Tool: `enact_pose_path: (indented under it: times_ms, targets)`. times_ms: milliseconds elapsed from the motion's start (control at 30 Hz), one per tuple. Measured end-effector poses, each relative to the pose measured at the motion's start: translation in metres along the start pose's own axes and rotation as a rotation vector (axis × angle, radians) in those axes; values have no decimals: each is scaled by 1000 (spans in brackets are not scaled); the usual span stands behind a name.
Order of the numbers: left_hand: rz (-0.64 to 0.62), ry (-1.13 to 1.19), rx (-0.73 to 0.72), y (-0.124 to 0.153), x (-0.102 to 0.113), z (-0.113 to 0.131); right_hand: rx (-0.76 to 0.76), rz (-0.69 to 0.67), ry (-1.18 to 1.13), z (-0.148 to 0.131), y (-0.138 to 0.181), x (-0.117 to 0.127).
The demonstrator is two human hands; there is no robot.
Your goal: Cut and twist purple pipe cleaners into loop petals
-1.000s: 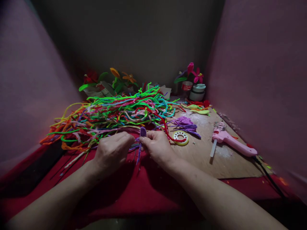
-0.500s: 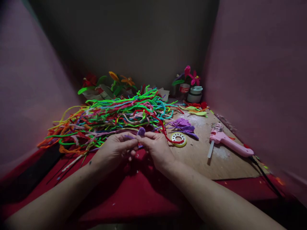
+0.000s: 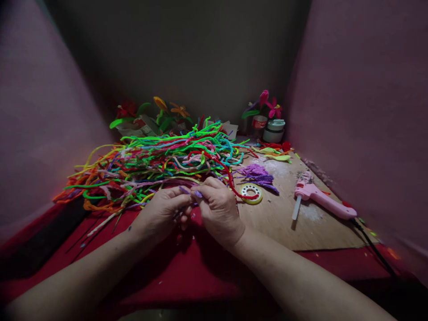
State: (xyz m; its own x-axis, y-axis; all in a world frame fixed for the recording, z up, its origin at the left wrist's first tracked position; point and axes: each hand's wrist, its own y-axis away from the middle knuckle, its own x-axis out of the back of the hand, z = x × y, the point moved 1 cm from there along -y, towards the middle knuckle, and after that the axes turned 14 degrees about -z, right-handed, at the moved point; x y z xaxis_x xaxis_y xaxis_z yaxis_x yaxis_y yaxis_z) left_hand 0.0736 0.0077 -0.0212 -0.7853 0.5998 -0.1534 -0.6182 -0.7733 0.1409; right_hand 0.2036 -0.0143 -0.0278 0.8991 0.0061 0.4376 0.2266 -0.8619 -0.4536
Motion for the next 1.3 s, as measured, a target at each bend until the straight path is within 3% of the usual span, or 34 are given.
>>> enact_pose_path:
  times_ms: [167,300,433,700,967,1067,1167,1233,1300]
  targets:
    - [-20,-12,-27,2,1,2,55,48,-50,-1,0,-2]
    - [54,-167,-70,4,0,5,-88,38,-189,3,-5,-2]
    - [10,-136,-31,5,2,8,-256,-72,-390,3,-8,-1]
    - [-12,-104,14,6,5,10,-355,-114,-620,4,-9,-1]
    - [-9,-130,-3,4,3,10,-393,-138,-531,1,-8,2]
    - [53,-332,-113,4,5,6,-423,-159,-586,2,-8,2]
    - [96,-855,-449,5,10,0,-513,-184,-725,9,-7,-1]
    - [55,-1217,-657,8,12,-3,-529,-179,-796,13,-7,-2]
    - [12,-1351,-727,9,13,-2,-512,-169,-814,14,-7,-1]
